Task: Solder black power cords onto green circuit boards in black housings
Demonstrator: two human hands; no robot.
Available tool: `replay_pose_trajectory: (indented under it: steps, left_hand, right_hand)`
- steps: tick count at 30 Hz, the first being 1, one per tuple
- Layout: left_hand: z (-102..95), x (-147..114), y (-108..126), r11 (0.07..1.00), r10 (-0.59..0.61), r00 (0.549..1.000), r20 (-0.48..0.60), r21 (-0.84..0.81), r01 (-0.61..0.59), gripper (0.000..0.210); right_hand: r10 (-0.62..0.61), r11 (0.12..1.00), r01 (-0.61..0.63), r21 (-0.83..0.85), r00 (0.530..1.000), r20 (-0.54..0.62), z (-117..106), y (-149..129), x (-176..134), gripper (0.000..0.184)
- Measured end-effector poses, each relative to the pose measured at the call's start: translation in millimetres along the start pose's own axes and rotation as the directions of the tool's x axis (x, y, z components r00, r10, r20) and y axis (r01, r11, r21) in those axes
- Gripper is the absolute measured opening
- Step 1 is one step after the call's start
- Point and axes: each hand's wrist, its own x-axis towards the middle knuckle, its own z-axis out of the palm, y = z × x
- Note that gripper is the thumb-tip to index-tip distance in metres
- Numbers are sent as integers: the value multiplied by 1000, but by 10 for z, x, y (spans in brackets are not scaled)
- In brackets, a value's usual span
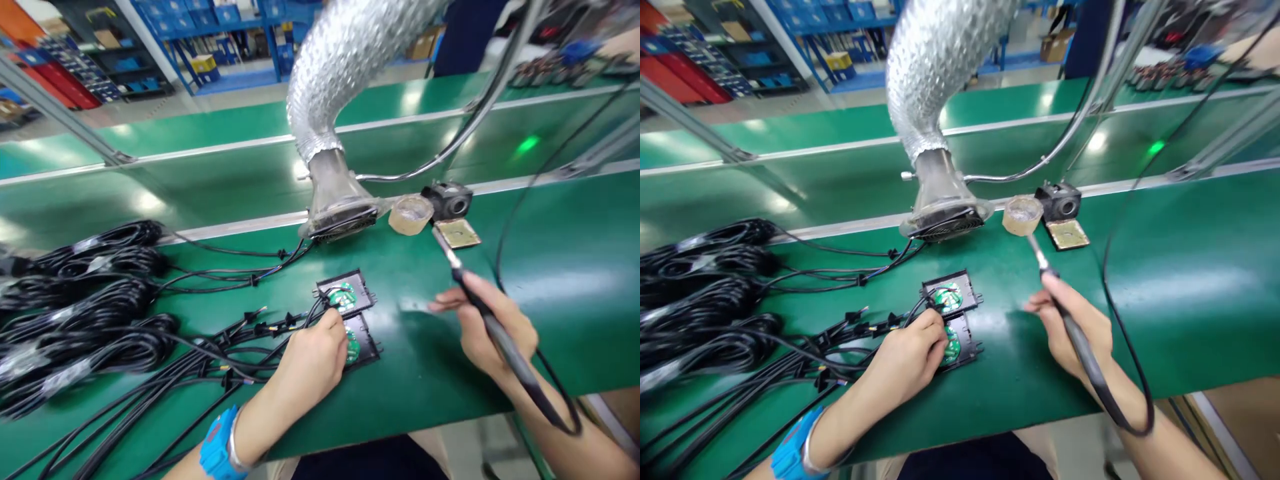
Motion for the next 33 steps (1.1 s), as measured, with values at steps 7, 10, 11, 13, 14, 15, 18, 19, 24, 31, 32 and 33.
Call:
replay_pose_trajectory:
  steps: [7, 10, 11, 13, 14, 15, 18, 19, 24, 31, 32, 33]
  left_hand:
    - [8, 7, -5, 1000, -18, 1000, -3, 3, 19, 20]
    - [24, 6, -8, 1000, -26, 1000, -6, -7, 26, 20]
    - [30, 7, -9, 1000, -28, 1000, -6, -11, 28, 20]
    - [37, 10, -12, 999, -31, 1000, -6, -22, 30, 20]
    - [39, 11, -14, 999, -30, 1000, -4, -28, 30, 20]
    - [39, 12, -15, 999, -32, 999, 0, -34, 32, 20]
    - [40, 10, -16, 998, -42, 999, 13, -44, 43, 20]
    - [41, 7, -17, 998, -45, 999, 15, -48, 45, 20]
    - [49, -9, -25, 998, -29, 1000, -7, -63, 28, 21]
    - [32, -14, -7, 1000, -18, 999, -27, -23, 17, 23]
    - [32, -13, -4, 1000, -17, 999, -27, -17, 16, 23]
    - [34, -11, -1, 1000, -15, 999, -31, -14, 15, 24]
  right_hand:
    - [-68, 936, 60, -348, 998, -11, -242, 1065, 794, 38]
    - [-80, 872, 133, -471, 988, 131, -298, 1297, 856, 35]
    - [-81, 854, 164, -493, 980, 184, -305, 1335, 844, 35]
    - [-80, 828, 224, -514, 955, 287, -314, 1368, 807, 37]
    - [-76, 818, 250, -518, 940, 334, -318, 1371, 792, 39]
    - [-69, 810, 271, -520, 925, 374, -322, 1367, 783, 41]
    - [-48, 791, 300, -533, 900, 434, -327, 1325, 784, 45]
    - [-47, 786, 302, -540, 899, 436, -323, 1301, 788, 45]
    - [-68, 785, 277, -554, 927, 368, -249, 1174, 774, 35]
    - [-67, 893, 69, -444, 998, 21, -402, 1166, 800, 39]
    - [-48, 907, 17, -420, 997, -62, -459, 1170, 808, 40]
    - [-25, 920, -29, -391, 991, -131, -512, 1174, 815, 41]
